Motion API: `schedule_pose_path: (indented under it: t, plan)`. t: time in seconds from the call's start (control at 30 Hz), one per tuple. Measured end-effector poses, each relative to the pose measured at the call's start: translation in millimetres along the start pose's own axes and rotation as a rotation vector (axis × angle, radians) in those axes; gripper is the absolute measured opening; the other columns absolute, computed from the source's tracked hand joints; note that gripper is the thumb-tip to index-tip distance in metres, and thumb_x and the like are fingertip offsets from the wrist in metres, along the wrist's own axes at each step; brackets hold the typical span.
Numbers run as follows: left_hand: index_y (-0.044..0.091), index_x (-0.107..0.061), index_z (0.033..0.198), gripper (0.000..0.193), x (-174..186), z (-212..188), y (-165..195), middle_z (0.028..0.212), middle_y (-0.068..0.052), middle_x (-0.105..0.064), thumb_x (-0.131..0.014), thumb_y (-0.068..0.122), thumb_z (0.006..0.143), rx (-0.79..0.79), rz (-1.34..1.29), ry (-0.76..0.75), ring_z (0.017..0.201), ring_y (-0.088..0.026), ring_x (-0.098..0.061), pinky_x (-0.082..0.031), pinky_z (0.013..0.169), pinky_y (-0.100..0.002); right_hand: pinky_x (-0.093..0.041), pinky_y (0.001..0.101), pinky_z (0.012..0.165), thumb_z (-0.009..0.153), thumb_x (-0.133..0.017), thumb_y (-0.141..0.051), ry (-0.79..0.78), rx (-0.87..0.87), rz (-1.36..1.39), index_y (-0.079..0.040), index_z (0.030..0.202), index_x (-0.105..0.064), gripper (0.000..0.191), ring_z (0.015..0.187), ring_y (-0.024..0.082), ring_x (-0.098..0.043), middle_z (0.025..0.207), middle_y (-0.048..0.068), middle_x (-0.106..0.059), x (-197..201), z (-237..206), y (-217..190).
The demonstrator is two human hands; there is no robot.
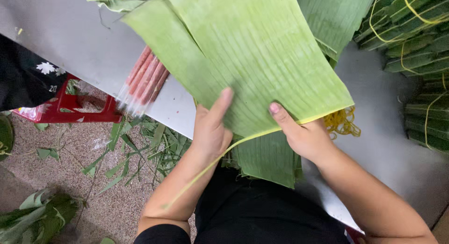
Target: The person folds banana leaves around pink meat rolls, rolls them into tight cylinders, and secures each roll with yellow rubber bands, setting finished rolls on the table and gathering a bundle of completed rolls.
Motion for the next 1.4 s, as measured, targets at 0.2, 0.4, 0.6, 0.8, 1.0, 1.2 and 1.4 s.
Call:
schedule_pose_path:
  t: [0.2, 0.4, 0.6, 0.8, 1.0, 1.2, 1.4]
  plan:
    - [-0.004, -0.049, 0.145, 0.052, 3, 3, -13, 0.144, -0.017, -0.059, -0.064, 0.014, 0.100, 0.262, -0.101, 0.012, 0.129, -0.029, -0.059, -0.046, 0.112, -0.046, -0.050, 0.0328, 0.075, 0.107, -0.061, -0.029, 0.114, -0.113, 0.015, -0.001, 0.126, -0.065, 0.034, 0.090, 0.017, -0.062, 0.107, 0.009, -0.067, 17, -12, 9]
    - [0.003, -0.059, 0.125, 0.021, 7, 3, -12, 0.090, -0.003, -0.058, -0.056, 0.012, 0.106, 0.244, -0.485, -0.223, 0.082, -0.018, -0.056, -0.049, 0.079, -0.033, -0.042, 0.0260, 0.061, 0.107, -0.058, -0.028, 0.264, -0.053, 0.402, -0.012, 0.128, -0.059, 0.027, 0.075, 0.011, -0.054, 0.102, 0.003, -0.062, 36, -16, 9]
    - [0.003, -0.056, 0.133, 0.031, 45, 38, 67, 0.112, -0.007, -0.062, -0.042, 0.027, 0.118, -0.237, -0.174, -0.005, 0.104, -0.021, -0.058, -0.049, 0.098, -0.040, -0.042, 0.0273, 0.053, 0.109, -0.059, -0.022, 0.258, -0.023, 0.655, -0.010, 0.126, -0.057, 0.020, 0.067, 0.012, -0.056, 0.098, 0.003, -0.063, 55, -7, -10]
    - [0.004, -0.046, 0.147, 0.063, 22, -1, -23, 0.145, -0.009, -0.056, -0.043, 0.049, 0.102, 0.108, -0.123, 0.154, 0.131, -0.025, -0.054, -0.040, 0.112, -0.042, -0.050, 0.0232, 0.079, 0.105, -0.060, -0.025, -0.002, 0.165, -0.060, -0.002, 0.126, -0.058, 0.031, 0.093, 0.008, -0.061, 0.106, 0.002, -0.066, 1, -23, -7]
    - [-0.008, -0.048, 0.147, 0.055, -7, -18, -13, 0.147, -0.014, -0.057, -0.054, 0.031, 0.108, -0.014, 0.255, 0.045, 0.133, -0.021, -0.052, -0.039, 0.117, -0.036, -0.037, 0.0237, 0.058, 0.114, -0.040, -0.036, 0.000, -0.103, 0.222, -0.006, 0.106, -0.056, 0.035, 0.066, 0.007, -0.045, 0.080, -0.003, -0.050, -6, -29, 5]
    - [-0.006, -0.047, 0.144, 0.049, 5, -26, 8, 0.141, -0.016, -0.058, -0.053, 0.028, 0.109, -0.204, 0.046, 0.149, 0.128, -0.025, -0.057, -0.045, 0.112, -0.039, -0.031, 0.0280, 0.054, 0.116, -0.039, -0.039, -0.181, -0.257, 0.846, -0.009, 0.097, -0.052, 0.038, 0.060, 0.011, -0.036, 0.077, -0.001, -0.044, -22, -32, 4]
    - [-0.001, -0.055, 0.129, 0.043, 16, -18, 72, 0.102, -0.022, -0.066, -0.047, 0.036, 0.109, -0.247, 0.126, 0.364, 0.087, -0.030, -0.065, -0.056, 0.083, -0.045, -0.030, 0.0267, 0.050, 0.106, -0.041, -0.028, -0.048, -0.541, 1.195, -0.015, 0.096, -0.052, 0.020, 0.055, 0.010, -0.034, 0.071, -0.006, -0.045, -14, -25, -11]
Point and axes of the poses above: each hand's wrist, its own z-axis towards the middle knuckle, its own x-axis out of the back of the hand, y = z × x, the point moved 5 cm from there along z, towards the middle knuckle
